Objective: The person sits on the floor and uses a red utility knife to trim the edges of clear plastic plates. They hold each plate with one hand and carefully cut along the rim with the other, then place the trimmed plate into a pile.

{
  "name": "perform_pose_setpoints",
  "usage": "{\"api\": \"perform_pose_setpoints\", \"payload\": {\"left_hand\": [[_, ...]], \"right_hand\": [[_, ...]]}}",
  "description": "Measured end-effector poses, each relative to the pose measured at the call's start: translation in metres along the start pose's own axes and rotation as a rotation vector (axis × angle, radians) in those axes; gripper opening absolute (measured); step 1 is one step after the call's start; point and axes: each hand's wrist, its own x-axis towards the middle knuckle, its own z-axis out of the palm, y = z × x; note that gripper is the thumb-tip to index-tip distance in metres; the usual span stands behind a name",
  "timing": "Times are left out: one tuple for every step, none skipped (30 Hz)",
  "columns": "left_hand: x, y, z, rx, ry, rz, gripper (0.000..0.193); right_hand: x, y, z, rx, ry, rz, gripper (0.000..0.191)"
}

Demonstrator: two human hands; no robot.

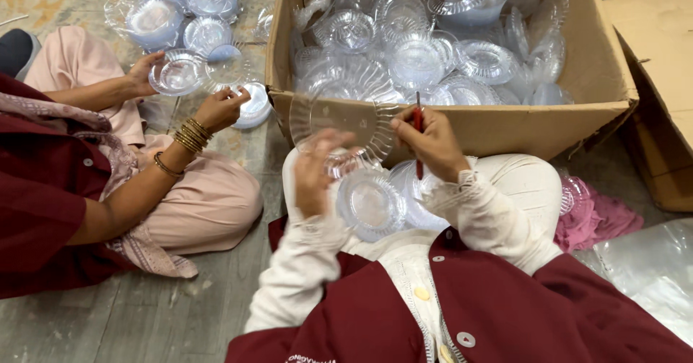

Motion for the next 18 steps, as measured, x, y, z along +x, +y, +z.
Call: {"api": "perform_pose_setpoints", "payload": {"left_hand": [[0.003, 0.012, -0.010, 0.104, -0.045, 0.044, 0.037], [0.008, 0.025, -0.020, 0.209, -0.086, 0.086, 0.039], [0.010, 0.035, -0.027, 0.316, -0.124, 0.125, 0.043], [0.013, 0.043, -0.031, 0.706, -0.058, 0.246, 0.038], [0.016, 0.051, -0.035, 1.095, 0.013, 0.362, 0.033], [0.017, 0.059, -0.039, 1.485, 0.088, 0.473, 0.029], [0.018, 0.066, -0.042, 1.495, 0.108, 0.660, 0.033], [0.021, 0.073, -0.045, 1.498, 0.132, 0.859, 0.036], [0.024, 0.077, -0.047, 1.496, 0.156, 1.066, 0.040], [0.026, 0.078, -0.049, 1.314, 0.207, 0.966, 0.038], [0.027, 0.074, -0.049, 1.131, 0.250, 0.857, 0.036], [0.027, 0.068, -0.050, 0.945, 0.286, 0.746, 0.034], [0.027, 0.060, -0.050, 0.724, 0.279, 0.600, 0.034], [0.027, 0.051, -0.050, 0.503, 0.266, 0.448, 0.034], [0.025, 0.040, -0.049, 0.279, 0.250, 0.288, 0.034], [0.021, 0.029, -0.047, 0.252, 0.244, 0.246, 0.035], [0.016, 0.019, -0.045, 0.224, 0.237, 0.203, 0.036], [0.013, 0.011, -0.040, 0.195, 0.226, 0.166, 0.038]], "right_hand": [[0.004, -0.002, -0.005, -0.063, -0.009, 0.016, 0.017], [0.006, -0.003, -0.010, -0.125, -0.019, 0.037, 0.017], [0.010, -0.002, -0.013, -0.183, -0.033, 0.060, 0.017], [0.017, 0.001, -0.012, -0.355, -0.030, -0.108, 0.016], [0.027, 0.006, -0.009, -0.524, -0.028, -0.276, 0.016], [0.032, 0.011, -0.007, -0.692, -0.028, -0.445, 0.016], [0.035, 0.017, -0.006, -0.702, 0.031, -0.473, 0.019], [0.040, 0.023, -0.005, -0.711, 0.092, -0.511, 0.022], [0.043, 0.028, -0.003, -0.717, 0.154, -0.557, 0.027], [0.043, 0.033, -0.001, -0.770, 0.178, -0.543, 0.023], [0.040, 0.036, -0.001, -0.824, 0.201, -0.521, 0.024], [0.036, 0.039, 0.001, -0.879, 0.226, -0.496, 0.028], [0.031, 0.040, 0.003, -0.768, 0.219, -0.423, 0.025], [0.025, 0.039, 0.005, -0.659, 0.213, -0.346, 0.023], [0.019, 0.038, 0.007, -0.554, 0.207, -0.262, 0.021], [0.014, 0.035, 0.009, -0.403, 0.190, -0.132, 0.018], [0.008, 0.031, 0.011, -0.253, 0.176, -0.002, 0.017], [0.005, 0.028, 0.013, -0.102, 0.164, 0.120, 0.019]]}}
